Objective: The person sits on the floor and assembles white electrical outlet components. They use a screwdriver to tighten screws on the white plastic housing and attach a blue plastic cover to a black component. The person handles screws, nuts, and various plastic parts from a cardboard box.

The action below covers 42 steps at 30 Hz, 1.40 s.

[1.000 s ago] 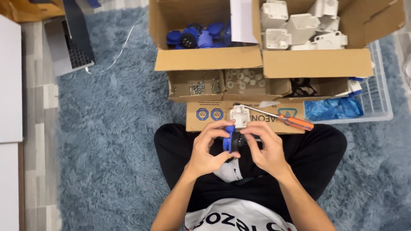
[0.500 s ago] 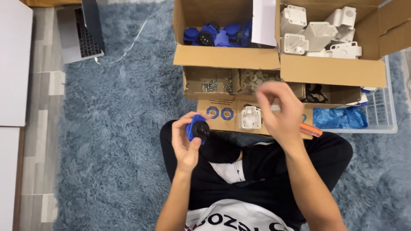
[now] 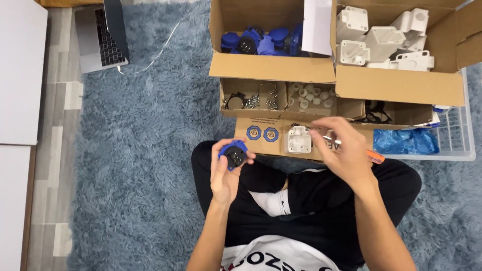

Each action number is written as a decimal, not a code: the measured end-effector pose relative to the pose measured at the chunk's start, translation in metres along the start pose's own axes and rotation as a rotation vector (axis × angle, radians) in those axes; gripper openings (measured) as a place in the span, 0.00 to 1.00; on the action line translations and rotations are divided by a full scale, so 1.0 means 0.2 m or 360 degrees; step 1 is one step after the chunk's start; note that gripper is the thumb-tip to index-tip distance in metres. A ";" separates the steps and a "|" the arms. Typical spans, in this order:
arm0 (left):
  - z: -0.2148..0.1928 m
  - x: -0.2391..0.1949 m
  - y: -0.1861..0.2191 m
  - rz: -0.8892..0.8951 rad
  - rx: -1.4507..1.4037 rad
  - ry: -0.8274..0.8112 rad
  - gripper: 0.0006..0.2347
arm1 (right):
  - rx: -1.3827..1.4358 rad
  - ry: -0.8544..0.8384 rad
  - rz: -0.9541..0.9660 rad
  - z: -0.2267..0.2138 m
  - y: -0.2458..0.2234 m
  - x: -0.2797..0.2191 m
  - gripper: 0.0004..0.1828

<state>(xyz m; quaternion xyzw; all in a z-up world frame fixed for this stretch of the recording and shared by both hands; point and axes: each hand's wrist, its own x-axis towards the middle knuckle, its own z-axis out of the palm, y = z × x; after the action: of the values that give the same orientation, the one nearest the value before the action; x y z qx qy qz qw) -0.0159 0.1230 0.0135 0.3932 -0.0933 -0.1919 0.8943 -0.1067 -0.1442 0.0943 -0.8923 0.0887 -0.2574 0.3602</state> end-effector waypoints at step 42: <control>-0.85 -0.32 -0.20 -0.0624 -0.0577 -0.0066 0.19 | -0.0374 -0.0795 -0.0127 0.60 -0.21 0.65 0.10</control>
<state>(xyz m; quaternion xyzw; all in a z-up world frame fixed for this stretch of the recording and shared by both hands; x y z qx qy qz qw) -0.0305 0.2382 -0.1306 0.2331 0.0022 -0.3830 0.8939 0.0655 -0.0870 0.1018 -0.9665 -0.0086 -0.0314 0.2545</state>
